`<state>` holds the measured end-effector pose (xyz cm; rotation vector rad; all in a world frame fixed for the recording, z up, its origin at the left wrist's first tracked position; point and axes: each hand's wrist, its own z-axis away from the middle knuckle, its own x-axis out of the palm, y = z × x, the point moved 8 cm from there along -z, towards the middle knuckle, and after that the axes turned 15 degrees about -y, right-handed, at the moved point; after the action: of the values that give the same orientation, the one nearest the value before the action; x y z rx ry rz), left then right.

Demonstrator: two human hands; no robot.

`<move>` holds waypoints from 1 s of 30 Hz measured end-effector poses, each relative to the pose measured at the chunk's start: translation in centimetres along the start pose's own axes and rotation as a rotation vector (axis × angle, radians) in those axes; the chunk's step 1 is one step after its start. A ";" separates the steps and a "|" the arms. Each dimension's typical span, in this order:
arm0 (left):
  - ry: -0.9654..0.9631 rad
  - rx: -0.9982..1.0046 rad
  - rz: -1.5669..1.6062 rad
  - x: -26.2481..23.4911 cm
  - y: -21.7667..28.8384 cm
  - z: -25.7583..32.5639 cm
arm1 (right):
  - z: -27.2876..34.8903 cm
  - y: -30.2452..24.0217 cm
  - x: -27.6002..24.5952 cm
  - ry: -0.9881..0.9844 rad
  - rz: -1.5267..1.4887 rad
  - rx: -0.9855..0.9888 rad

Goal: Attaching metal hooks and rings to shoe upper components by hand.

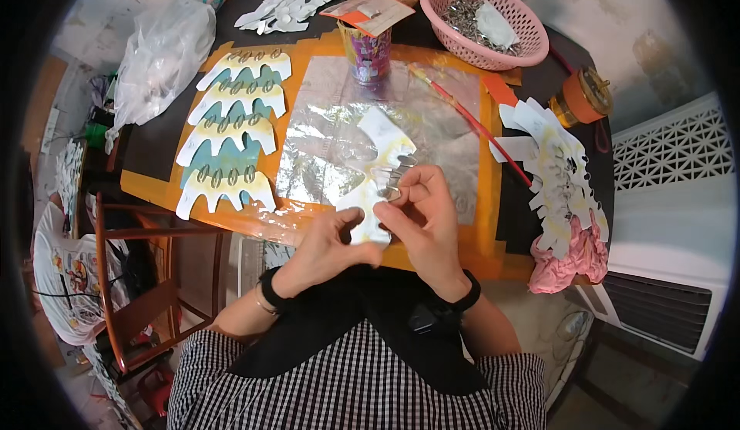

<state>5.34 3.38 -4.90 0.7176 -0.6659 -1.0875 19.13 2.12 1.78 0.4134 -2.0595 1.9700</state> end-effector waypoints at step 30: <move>0.190 0.653 0.315 -1.4 6.4 2.6 | -0.1 1.6 -0.7 -0.055 -0.128 0.237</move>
<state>6.30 6.02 1.53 1.2095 -0.9440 -0.4917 19.20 2.32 -0.01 0.6380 -1.7860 2.1520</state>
